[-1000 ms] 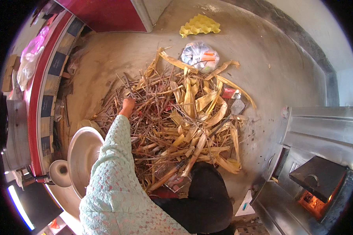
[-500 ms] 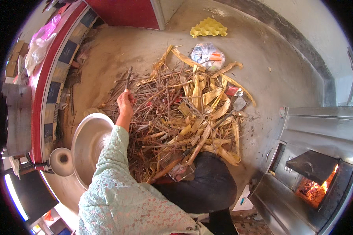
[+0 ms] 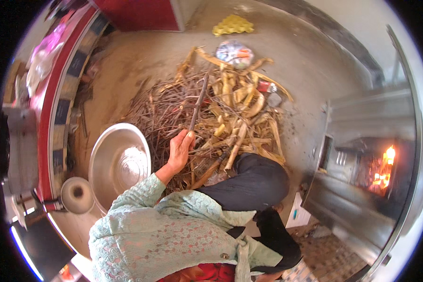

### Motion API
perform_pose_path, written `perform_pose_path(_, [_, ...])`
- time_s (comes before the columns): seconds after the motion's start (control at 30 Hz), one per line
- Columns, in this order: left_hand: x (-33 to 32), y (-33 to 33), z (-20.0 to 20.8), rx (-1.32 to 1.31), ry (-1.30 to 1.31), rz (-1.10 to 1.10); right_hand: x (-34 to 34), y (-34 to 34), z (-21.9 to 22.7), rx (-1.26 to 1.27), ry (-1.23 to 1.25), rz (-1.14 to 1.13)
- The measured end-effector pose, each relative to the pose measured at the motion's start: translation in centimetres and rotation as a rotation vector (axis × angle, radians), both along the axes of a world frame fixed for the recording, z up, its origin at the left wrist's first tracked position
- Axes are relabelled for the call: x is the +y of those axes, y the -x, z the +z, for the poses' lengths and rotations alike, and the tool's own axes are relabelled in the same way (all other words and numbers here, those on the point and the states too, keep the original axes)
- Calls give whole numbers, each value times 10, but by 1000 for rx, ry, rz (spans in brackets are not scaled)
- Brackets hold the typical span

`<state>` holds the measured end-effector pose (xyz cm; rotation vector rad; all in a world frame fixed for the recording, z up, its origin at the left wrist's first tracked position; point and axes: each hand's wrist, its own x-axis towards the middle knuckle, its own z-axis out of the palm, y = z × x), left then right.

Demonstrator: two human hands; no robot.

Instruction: The person places a bowl of beaten eggs on a table, moves a chair, and pours hot water from a thermos into a wok on a wood-burning stove. The person then sits on the floor and repeatedly adds sticks and corn cobs to the stove to maintain the fire.

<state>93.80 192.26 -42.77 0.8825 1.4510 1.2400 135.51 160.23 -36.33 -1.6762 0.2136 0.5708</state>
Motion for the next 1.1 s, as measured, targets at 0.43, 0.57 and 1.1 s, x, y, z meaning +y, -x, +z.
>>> perform_pose_path(0.43, [1,-79,71,-89,-129,-725,-33,2,-9,-55,-213,-39])
perform_pose_path(0.57, [8,-98,79,-128,-115,-911,-29,10,-5,3,-185,-57])
perform_pose_path(1.1, [48,-291,115,-313,-296,-1221,-16,20,3,7,-248,-93])
